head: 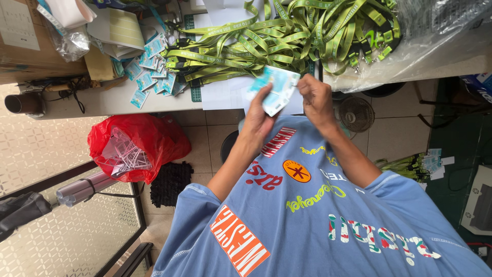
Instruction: The person assembles event lanyards at a workbench. They thread a green lanyard strap through its plastic buckle, clip the lanyard to a plastic badge holder, insert a printed card into the holder, and set the finished lanyard aside with the others.
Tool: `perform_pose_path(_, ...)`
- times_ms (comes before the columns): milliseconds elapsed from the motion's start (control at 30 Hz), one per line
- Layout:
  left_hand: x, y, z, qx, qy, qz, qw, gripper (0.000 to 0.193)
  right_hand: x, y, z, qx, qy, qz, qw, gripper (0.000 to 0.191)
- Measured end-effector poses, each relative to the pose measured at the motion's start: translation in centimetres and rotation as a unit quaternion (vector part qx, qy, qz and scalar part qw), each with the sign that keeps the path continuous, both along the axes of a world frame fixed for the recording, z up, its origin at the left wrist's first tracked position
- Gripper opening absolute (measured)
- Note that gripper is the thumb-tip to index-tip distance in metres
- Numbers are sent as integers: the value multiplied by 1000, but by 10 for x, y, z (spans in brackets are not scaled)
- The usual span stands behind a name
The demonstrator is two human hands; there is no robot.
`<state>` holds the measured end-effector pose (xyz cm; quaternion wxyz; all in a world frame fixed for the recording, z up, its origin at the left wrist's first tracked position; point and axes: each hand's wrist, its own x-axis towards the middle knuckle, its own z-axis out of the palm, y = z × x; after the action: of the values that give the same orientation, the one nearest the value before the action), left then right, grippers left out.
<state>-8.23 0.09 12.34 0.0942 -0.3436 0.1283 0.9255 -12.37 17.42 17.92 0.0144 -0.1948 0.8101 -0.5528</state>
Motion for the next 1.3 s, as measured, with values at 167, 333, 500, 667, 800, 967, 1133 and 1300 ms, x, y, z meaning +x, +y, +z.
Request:
perform_pose_path(167, -7, -74, -52, -168, 24, 111, 979, 55, -23, 15, 12, 239, -230, 124, 935, 48)
perform_pose_path(333, 2, -210, -71, -283, -34, 205, 936, 59, -55, 42, 12, 334, -101, 162, 923, 45)
perform_pose_path(500, -28, -297, -42, -322, 45, 303, 896, 55, -105, 34, 1, 267, -26, 45, 962, 35)
perform_pose_path(667, -38, -301, -30, -346, -108, 375, 854, 62, -143, 45, -31, 204, 168, -105, 959, 29)
perform_pose_path(800, -7, -270, -51, -384, -191, 330, 841, 57, -137, 116, -64, 315, -51, -271, 908, 28)
perform_pose_path(967, 19, -163, -92, -416, -109, 165, 887, 38, -104, 164, -96, 438, -10, -280, 854, 49)
perform_pose_path(1133, 14, -62, -80, -409, -37, 16, 912, 34, -103, 175, -93, 333, 6, -291, 897, 36)
perform_pose_path(1300, 15, -26, -41, -386, 11, -87, 918, 39, -101, 215, -35, -250, -206, -210, 922, 25)
